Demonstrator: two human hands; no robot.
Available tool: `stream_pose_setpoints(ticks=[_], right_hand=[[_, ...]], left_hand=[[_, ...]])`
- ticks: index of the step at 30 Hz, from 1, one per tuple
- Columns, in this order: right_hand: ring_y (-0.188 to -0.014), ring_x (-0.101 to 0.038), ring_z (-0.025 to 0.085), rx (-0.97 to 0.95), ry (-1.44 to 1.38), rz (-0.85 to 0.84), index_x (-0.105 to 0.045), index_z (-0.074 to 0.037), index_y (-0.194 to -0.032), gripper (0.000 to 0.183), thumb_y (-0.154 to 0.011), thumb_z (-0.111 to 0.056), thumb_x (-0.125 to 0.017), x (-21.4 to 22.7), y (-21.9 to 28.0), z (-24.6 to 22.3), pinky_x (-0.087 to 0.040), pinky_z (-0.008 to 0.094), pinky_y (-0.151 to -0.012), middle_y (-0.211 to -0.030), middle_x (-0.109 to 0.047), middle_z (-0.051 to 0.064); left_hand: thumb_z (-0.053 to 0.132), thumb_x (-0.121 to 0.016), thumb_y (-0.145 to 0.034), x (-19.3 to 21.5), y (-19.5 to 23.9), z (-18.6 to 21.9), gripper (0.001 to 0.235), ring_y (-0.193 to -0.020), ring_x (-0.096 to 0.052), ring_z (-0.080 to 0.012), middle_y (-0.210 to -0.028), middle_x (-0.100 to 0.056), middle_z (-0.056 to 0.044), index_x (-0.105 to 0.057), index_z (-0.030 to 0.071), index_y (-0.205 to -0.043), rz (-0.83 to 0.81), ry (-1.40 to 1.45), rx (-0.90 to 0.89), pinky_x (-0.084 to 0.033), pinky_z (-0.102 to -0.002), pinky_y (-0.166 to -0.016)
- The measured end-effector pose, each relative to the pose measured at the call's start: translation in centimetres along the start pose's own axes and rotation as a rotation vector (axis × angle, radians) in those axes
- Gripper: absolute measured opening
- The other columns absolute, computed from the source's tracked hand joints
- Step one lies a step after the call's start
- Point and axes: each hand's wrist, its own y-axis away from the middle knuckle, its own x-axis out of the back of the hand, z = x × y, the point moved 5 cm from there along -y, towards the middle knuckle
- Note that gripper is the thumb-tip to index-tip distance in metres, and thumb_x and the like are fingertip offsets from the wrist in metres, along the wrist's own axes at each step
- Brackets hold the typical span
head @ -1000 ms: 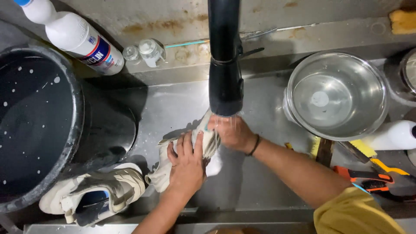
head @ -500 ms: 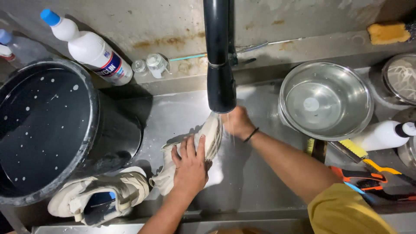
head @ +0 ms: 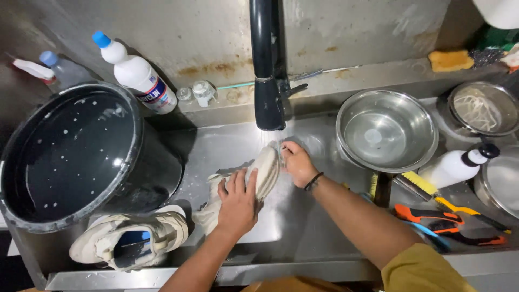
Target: The person scrubs a white sneaker with a brush under running water in a sink, rinsing the shoe repeatedly. The person holds the shoe with one hand and scrubs with the other, turning the shoe to clean different sides.
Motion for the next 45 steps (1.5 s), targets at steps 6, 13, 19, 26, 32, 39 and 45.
stream_pose_setpoints(ticks=[6,13,19,26,32,39,45], right_hand=[[-0.1,-0.055,0.012,0.56,0.016,0.011,-0.06,-0.008,-0.112,0.015,-0.109,-0.017,-0.048,-1.4,12.1,-12.2,-0.051,0.035,-0.095,-0.105,-0.063,0.003],[-0.1,-0.07,0.019,0.642,0.162,0.035,-0.065,-0.009,-0.113,0.017,-0.105,-0.023,-0.059,-0.1,11.9,-12.4,-0.058,0.039,-0.091,-0.11,-0.076,0.011],[-0.097,-0.074,0.037,0.939,0.501,0.273,-0.064,-0.017,-0.115,0.021,-0.095,-0.015,-0.066,0.0,15.7,-17.1,-0.058,0.05,-0.083,-0.1,-0.077,0.011],[-0.103,-0.069,0.031,1.164,0.666,0.379,-0.074,-0.014,-0.102,0.013,-0.094,-0.006,-0.067,3.9,12.6,-15.8,-0.054,0.043,-0.094,-0.1,-0.07,0.005],[-0.099,-0.073,0.034,0.694,0.438,0.267,-0.074,-0.012,-0.109,0.016,-0.097,-0.013,-0.064,4.1,13.1,-14.7,-0.058,0.047,-0.088,-0.102,-0.075,0.013],[-0.096,-0.071,0.045,0.786,0.461,0.221,-0.073,-0.002,-0.104,0.013,-0.096,-0.01,-0.066,2.3,14.5,-14.3,-0.059,0.053,-0.079,-0.095,-0.07,0.025],[-0.084,-0.069,0.02,0.825,0.352,0.102,-0.075,-0.004,-0.106,0.012,-0.099,-0.005,-0.066,2.1,14.3,-12.5,-0.06,0.039,-0.079,-0.091,-0.073,0.011]], left_hand=[[0.036,-0.082,-0.076,5.9,-1.7,-2.1,0.079,-0.134,-0.043,-0.0409,-0.134,-0.047,-0.021,-0.039,0.004,-0.134,0.279,0.836,0.065,-0.011,-0.069,-0.112],[0.019,-0.083,-0.079,11.3,-5.4,-4.2,0.081,-0.124,-0.062,-0.0367,-0.128,-0.069,-0.017,-0.046,0.014,-0.151,-0.087,1.159,0.093,-0.046,-0.057,-0.104],[0.013,-0.078,-0.081,11.7,-7.3,-1.9,0.078,-0.123,-0.062,-0.043,-0.128,-0.065,-0.027,-0.043,0.003,-0.15,0.073,1.264,0.154,-0.046,-0.058,-0.106],[0.013,-0.079,-0.081,11.3,-7.3,-2.0,0.076,-0.115,-0.065,-0.0423,-0.12,-0.067,-0.03,-0.045,0.003,-0.148,0.278,1.368,0.264,-0.049,-0.057,-0.1],[0.027,-0.081,-0.083,4.5,-7.2,-3.6,0.076,-0.108,-0.06,-0.0219,-0.125,-0.063,-0.015,-0.039,0.012,-0.145,0.509,1.694,0.293,-0.056,-0.043,-0.091],[0.016,-0.08,-0.084,1.9,-7.3,-5.6,0.082,-0.118,-0.058,-0.0354,-0.138,-0.05,-0.019,-0.026,0.018,-0.146,0.446,1.921,0.323,-0.057,-0.049,-0.092],[0.032,-0.091,-0.074,5.8,-6.3,-8.5,0.067,-0.108,-0.067,-0.0243,-0.112,-0.069,-0.018,-0.062,0.009,-0.131,0.451,1.601,0.202,-0.057,-0.045,-0.093]])
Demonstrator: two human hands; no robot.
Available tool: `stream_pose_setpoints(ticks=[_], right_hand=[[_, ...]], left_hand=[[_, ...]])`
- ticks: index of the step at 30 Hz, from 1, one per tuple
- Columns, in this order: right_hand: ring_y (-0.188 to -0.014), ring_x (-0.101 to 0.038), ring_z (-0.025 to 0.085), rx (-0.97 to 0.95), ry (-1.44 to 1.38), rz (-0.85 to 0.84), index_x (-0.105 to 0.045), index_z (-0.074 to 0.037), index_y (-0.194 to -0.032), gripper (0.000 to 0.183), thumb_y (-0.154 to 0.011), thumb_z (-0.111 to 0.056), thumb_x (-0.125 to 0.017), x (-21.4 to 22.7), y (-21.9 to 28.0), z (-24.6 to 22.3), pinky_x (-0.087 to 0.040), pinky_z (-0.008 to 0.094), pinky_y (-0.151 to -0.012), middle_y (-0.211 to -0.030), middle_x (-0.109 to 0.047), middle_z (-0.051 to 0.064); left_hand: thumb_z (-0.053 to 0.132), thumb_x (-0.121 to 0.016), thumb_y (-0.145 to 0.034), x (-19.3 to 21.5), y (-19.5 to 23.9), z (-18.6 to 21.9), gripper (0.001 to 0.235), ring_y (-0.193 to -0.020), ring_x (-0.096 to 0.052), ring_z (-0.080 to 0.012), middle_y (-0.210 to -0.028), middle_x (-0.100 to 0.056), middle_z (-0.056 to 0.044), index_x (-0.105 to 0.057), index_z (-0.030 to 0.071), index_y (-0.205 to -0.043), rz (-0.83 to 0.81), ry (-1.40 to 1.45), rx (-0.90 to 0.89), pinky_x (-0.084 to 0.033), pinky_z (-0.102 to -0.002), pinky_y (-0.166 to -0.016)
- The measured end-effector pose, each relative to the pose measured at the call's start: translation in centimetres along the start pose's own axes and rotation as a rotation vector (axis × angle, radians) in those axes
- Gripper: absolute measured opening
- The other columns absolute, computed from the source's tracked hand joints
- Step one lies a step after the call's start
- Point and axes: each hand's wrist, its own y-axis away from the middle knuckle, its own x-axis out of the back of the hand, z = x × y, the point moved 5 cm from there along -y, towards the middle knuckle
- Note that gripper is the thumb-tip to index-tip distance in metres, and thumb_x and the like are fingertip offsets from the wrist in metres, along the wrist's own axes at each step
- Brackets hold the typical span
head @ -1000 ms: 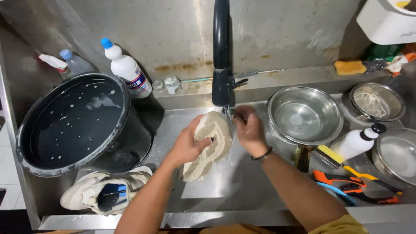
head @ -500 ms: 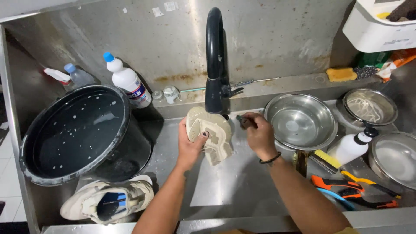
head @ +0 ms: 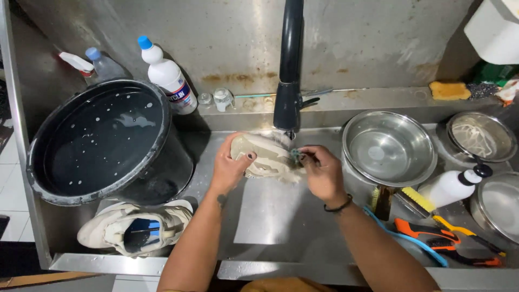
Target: The person scrubs a white sneaker with a brush under running water in a sink, rinsing the shoe repeatedly. The person holds the shoe with one hand and scrubs with the other, turning the shoe to clean different sides.
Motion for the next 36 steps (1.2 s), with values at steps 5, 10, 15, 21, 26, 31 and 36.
stream_pose_setpoints(ticks=[5,10,15,21,26,31,36], right_hand=[[-0.08,-0.07,0.022,0.183,0.06,0.056,-0.074,-0.003,-0.109,0.012,-0.098,-0.004,-0.069,0.5,0.4,-1.9,-0.06,0.037,-0.075,-0.088,-0.072,0.011],[-0.077,-0.069,0.022,0.342,-0.009,0.083,-0.072,0.002,-0.101,0.004,-0.098,0.001,-0.07,-1.4,-0.6,-2.7,-0.059,0.037,-0.075,-0.085,-0.07,0.013],[-0.083,-0.07,0.024,0.559,0.204,0.079,-0.075,-0.013,-0.096,0.006,-0.098,-0.009,-0.071,-3.5,-1.0,-6.3,-0.059,0.036,-0.08,-0.087,-0.07,0.002],[-0.077,-0.062,0.021,0.419,-0.194,-0.019,-0.07,-0.006,-0.085,0.013,-0.093,0.004,-0.068,-4.8,-1.7,-4.5,-0.054,0.034,-0.08,-0.08,-0.062,0.005],[-0.078,-0.07,0.023,0.46,0.151,0.069,-0.07,-0.013,-0.087,0.017,-0.095,0.0,-0.063,-4.5,-2.3,1.2,-0.057,0.032,-0.08,-0.082,-0.067,0.001],[-0.075,-0.065,0.018,0.613,0.472,0.043,-0.06,-0.021,-0.091,0.021,-0.096,-0.001,-0.058,-5.5,-1.0,-4.4,-0.056,0.033,-0.074,-0.084,-0.059,-0.004],[-0.078,-0.069,0.025,0.764,0.622,0.047,-0.062,-0.012,-0.079,0.021,-0.088,0.006,-0.065,-7.0,-3.7,3.8,-0.058,0.035,-0.075,-0.079,-0.065,0.003]], left_hand=[[0.016,-0.092,-0.074,-1.9,0.0,2.6,0.056,-0.127,-0.059,-0.0432,-0.117,-0.062,-0.022,-0.06,-0.002,-0.116,-0.1,-0.032,-0.372,-0.044,-0.053,-0.109],[0.019,-0.093,-0.073,-4.0,1.4,2.6,0.054,-0.121,-0.062,-0.047,-0.112,-0.062,-0.02,-0.06,0.0,-0.112,-0.089,-0.176,-0.507,-0.048,-0.055,-0.103],[0.018,-0.091,-0.075,-4.5,1.8,2.4,0.052,-0.121,-0.062,-0.0475,-0.114,-0.06,-0.018,-0.058,0.001,-0.112,-0.061,-0.252,-0.505,-0.049,-0.058,-0.101],[0.016,-0.09,-0.076,-3.2,2.8,1.1,0.053,-0.124,-0.059,-0.0505,-0.114,-0.055,-0.019,-0.053,-0.002,-0.109,-0.048,-0.197,-0.469,-0.046,-0.059,-0.106],[0.015,-0.086,-0.081,-2.3,3.6,1.6,0.051,-0.129,-0.056,-0.0485,-0.122,-0.054,-0.02,-0.051,-0.002,-0.113,-0.029,-0.212,-0.445,-0.043,-0.058,-0.109],[0.018,-0.084,-0.084,-1.9,4.0,1.7,0.052,-0.133,-0.053,-0.0461,-0.127,-0.059,-0.021,-0.047,-0.002,-0.114,0.003,-0.198,-0.382,-0.041,-0.058,-0.111],[0.015,-0.085,-0.082,0.0,4.5,0.6,0.051,-0.132,-0.054,-0.0476,-0.125,-0.062,-0.023,-0.045,-0.001,-0.108,0.099,-0.207,-0.325,-0.04,-0.058,-0.112]])
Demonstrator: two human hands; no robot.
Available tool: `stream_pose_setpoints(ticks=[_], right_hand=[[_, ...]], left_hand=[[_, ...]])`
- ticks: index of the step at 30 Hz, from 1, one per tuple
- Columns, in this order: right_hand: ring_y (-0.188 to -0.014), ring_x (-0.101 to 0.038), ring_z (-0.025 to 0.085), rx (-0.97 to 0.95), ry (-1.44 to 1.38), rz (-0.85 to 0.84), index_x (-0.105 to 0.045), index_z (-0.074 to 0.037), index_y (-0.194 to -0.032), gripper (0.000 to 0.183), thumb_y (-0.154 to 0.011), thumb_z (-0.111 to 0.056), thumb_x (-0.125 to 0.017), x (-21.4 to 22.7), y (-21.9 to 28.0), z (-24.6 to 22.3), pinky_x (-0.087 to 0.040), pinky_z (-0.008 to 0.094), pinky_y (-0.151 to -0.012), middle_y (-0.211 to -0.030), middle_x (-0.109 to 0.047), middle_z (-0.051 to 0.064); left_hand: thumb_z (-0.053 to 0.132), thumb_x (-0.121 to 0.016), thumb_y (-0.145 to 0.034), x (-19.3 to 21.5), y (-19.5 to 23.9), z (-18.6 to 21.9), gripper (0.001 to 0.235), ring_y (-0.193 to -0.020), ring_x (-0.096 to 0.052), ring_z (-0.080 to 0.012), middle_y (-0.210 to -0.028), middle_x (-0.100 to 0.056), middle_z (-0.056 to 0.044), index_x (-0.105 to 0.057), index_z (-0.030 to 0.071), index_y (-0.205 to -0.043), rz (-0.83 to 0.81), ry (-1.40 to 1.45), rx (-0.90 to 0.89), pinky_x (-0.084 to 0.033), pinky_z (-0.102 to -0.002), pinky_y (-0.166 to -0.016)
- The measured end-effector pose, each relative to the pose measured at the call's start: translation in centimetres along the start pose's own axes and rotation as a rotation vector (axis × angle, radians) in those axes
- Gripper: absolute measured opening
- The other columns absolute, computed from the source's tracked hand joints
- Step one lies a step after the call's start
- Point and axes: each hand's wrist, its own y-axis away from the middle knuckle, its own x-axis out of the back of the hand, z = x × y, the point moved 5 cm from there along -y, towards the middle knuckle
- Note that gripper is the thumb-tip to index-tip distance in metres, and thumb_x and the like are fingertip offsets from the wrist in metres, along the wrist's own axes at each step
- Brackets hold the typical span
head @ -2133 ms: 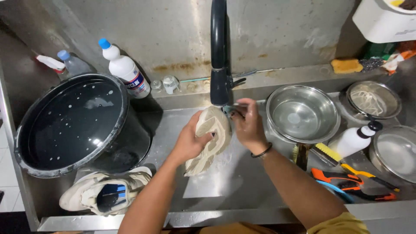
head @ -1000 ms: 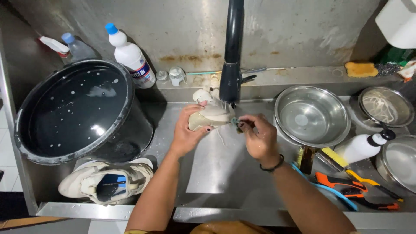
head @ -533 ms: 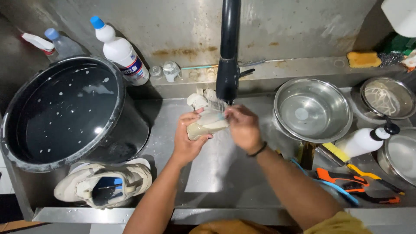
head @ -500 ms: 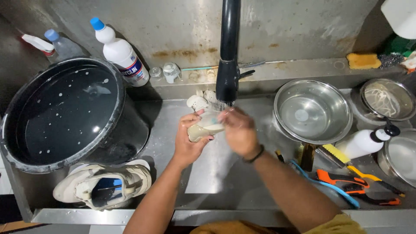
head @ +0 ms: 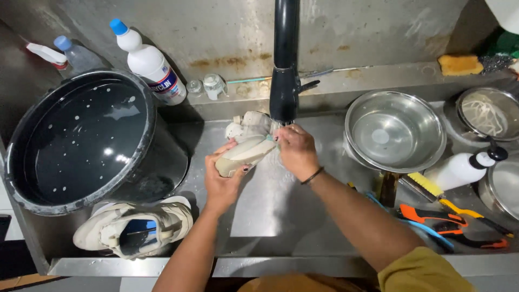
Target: The person scrubs a white sneaker with a brush under running water in a sink, rinsing the shoe repeatedly. The person holds the shoe with one hand and scrubs with the other, turning the shoe to clean different sides.
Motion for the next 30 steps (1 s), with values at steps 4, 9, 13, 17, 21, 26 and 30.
stream_pose_setpoints(ticks=[4,9,13,17,21,26,30], right_hand=[[-0.086,-0.07,0.018,-0.23,-0.419,0.047,-0.068,-0.018,-0.091,0.019,-0.1,-0.008,-0.054,2.5,-1.2,-4.9,-0.057,0.032,-0.083,-0.09,-0.067,-0.006],[-0.082,-0.07,0.026,-0.232,-0.399,-0.049,-0.066,-0.018,-0.089,0.02,-0.1,-0.009,-0.053,1.4,-0.2,-2.7,-0.058,0.038,-0.077,-0.079,-0.064,0.001],[-0.083,-0.07,0.03,-0.248,-0.569,-0.069,-0.071,-0.017,-0.089,0.024,-0.101,-0.015,-0.05,3.2,0.4,-4.2,-0.058,0.039,-0.079,-0.083,-0.067,0.003],[-0.077,-0.07,0.028,-0.187,-0.561,-0.092,-0.074,-0.016,-0.087,0.021,-0.099,-0.012,-0.057,1.9,1.0,-3.0,-0.058,0.037,-0.077,-0.081,-0.066,0.003],[-0.086,-0.071,0.026,-0.084,-0.408,-0.239,-0.073,-0.017,-0.093,0.023,-0.098,-0.008,-0.052,-0.2,3.8,-1.5,-0.058,0.035,-0.076,-0.086,-0.066,0.003],[-0.079,-0.07,0.033,-0.121,-0.481,-0.214,-0.071,-0.014,-0.094,0.021,-0.095,-0.003,-0.053,3.4,2.1,-3.8,-0.058,0.043,-0.07,-0.085,-0.066,0.008],[-0.084,-0.071,0.031,-0.08,-0.493,-0.095,-0.071,-0.014,-0.106,0.02,-0.101,-0.008,-0.052,1.8,2.9,-2.7,-0.058,0.04,-0.074,-0.093,-0.069,0.007]], left_hand=[[0.015,-0.086,-0.081,1.3,0.7,-0.1,0.051,-0.131,-0.055,-0.0467,-0.124,-0.063,-0.023,-0.044,-0.001,-0.105,-0.008,-0.013,0.047,-0.042,-0.056,-0.111],[0.013,-0.091,-0.073,2.0,1.7,-0.4,0.056,-0.132,-0.053,-0.0465,-0.12,-0.065,-0.021,-0.048,-0.001,-0.106,-0.101,-0.067,0.066,-0.043,-0.057,-0.109],[0.013,-0.094,-0.069,2.4,3.1,-0.5,0.061,-0.13,-0.057,-0.0437,-0.117,-0.065,-0.018,-0.05,0.001,-0.11,-0.175,-0.155,0.063,-0.047,-0.055,-0.107],[0.012,-0.093,-0.068,1.9,2.4,0.8,0.059,-0.13,-0.057,-0.0426,-0.113,-0.063,-0.015,-0.062,0.004,-0.117,-0.227,-0.244,-0.034,-0.048,-0.054,-0.108],[0.01,-0.091,-0.071,1.8,3.3,1.4,0.048,-0.131,-0.055,-0.0445,-0.114,-0.062,-0.015,-0.068,0.004,-0.113,-0.246,-0.234,-0.057,-0.048,-0.053,-0.107],[0.01,-0.09,-0.072,2.4,2.9,0.5,0.05,-0.13,-0.055,-0.047,-0.114,-0.062,-0.017,-0.067,0.003,-0.116,-0.188,-0.214,-0.059,-0.048,-0.055,-0.106],[0.008,-0.088,-0.075,2.7,2.4,0.2,0.051,-0.131,-0.053,-0.0487,-0.114,-0.059,-0.018,-0.063,0.0,-0.119,-0.169,-0.197,-0.043,-0.046,-0.056,-0.107]])
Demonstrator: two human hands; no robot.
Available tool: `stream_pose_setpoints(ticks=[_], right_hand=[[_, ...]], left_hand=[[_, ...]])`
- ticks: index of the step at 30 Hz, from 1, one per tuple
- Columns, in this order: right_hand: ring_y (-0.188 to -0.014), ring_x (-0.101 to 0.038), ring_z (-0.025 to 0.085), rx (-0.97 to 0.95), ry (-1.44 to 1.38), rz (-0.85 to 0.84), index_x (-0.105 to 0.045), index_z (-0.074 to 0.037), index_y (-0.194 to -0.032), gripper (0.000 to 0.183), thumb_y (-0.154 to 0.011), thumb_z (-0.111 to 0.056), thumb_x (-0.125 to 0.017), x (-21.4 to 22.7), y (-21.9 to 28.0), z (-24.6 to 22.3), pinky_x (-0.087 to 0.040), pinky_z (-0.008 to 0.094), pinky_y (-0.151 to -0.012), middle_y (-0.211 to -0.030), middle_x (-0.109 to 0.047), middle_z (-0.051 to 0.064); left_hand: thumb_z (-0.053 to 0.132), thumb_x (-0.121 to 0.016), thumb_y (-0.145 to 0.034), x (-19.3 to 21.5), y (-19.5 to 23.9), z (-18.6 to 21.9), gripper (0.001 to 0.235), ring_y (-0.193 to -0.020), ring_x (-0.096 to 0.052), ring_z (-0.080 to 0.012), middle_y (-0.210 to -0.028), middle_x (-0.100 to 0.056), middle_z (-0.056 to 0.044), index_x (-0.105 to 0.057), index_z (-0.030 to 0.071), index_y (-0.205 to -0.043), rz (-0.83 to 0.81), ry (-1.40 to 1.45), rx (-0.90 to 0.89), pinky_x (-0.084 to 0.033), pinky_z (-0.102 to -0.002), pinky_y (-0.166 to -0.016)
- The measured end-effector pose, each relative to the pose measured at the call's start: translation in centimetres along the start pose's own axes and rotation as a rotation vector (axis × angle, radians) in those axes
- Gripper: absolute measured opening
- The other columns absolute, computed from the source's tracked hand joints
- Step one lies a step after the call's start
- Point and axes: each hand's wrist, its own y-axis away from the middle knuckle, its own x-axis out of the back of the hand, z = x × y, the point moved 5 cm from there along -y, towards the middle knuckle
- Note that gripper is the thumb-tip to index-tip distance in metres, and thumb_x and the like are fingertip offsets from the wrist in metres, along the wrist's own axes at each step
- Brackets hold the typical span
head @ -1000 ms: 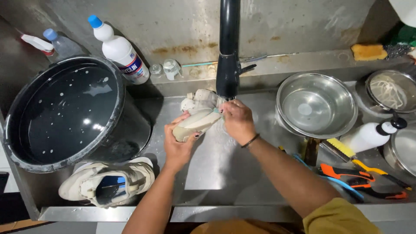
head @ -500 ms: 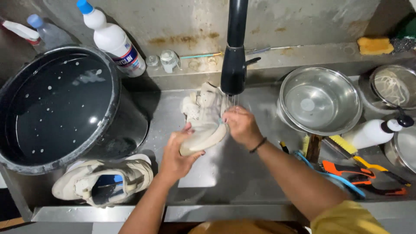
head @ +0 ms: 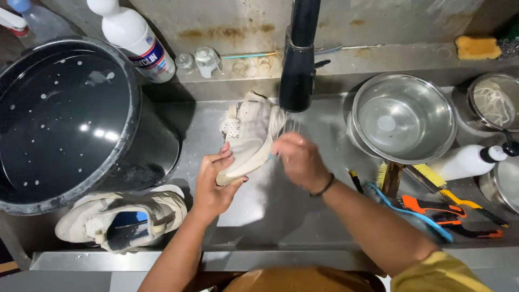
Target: The person scrubs a white sneaker with a brush under running water in a sink, rinsing the shoe repeatedly. The person holds the shoe with one hand and scrubs with the other, turning the shoe to clean different sides.
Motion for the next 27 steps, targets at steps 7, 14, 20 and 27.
stream_pose_setpoints(ticks=[7,14,20,27], right_hand=[[-0.096,-0.071,0.014,-0.112,0.07,-0.177,-0.073,-0.028,-0.096,0.024,-0.102,-0.021,-0.051,-1.9,0.0,0.7,-0.056,0.028,-0.089,-0.1,-0.067,-0.011],[-0.099,-0.071,0.028,0.095,-0.102,-0.191,-0.077,-0.017,-0.093,0.016,-0.094,-0.008,-0.063,-1.4,-1.4,-0.5,-0.056,0.042,-0.09,-0.102,-0.074,0.004],[-0.094,-0.072,0.026,0.223,-0.115,-0.172,-0.078,-0.02,-0.1,0.019,-0.096,-0.012,-0.062,-2.3,-0.1,1.8,-0.057,0.042,-0.089,-0.108,-0.076,0.0],[-0.088,-0.071,0.029,0.312,-0.117,-0.265,-0.075,-0.014,-0.094,0.014,-0.094,-0.005,-0.064,-1.2,-1.3,2.6,-0.057,0.043,-0.083,-0.098,-0.076,0.008]], left_hand=[[0.009,-0.088,-0.076,-0.2,0.8,-0.4,0.047,-0.132,-0.051,-0.05,-0.113,-0.059,-0.017,-0.064,0.0,-0.115,-0.039,0.006,-0.025,-0.048,-0.06,-0.105],[0.011,-0.088,-0.076,-1.2,1.0,-0.7,0.044,-0.131,-0.05,-0.052,-0.114,-0.059,-0.016,-0.066,0.001,-0.114,-0.071,0.011,-0.079,-0.048,-0.061,-0.105],[0.011,-0.087,-0.077,-1.9,0.7,-0.4,0.042,-0.131,-0.051,-0.053,-0.114,-0.059,-0.016,-0.068,0.001,-0.113,-0.08,0.013,-0.119,-0.048,-0.062,-0.105],[0.01,-0.086,-0.078,-2.6,1.1,-0.7,0.041,-0.131,-0.048,-0.0549,-0.113,-0.059,-0.015,-0.067,0.001,-0.113,-0.09,0.012,-0.113,-0.046,-0.064,-0.106]])
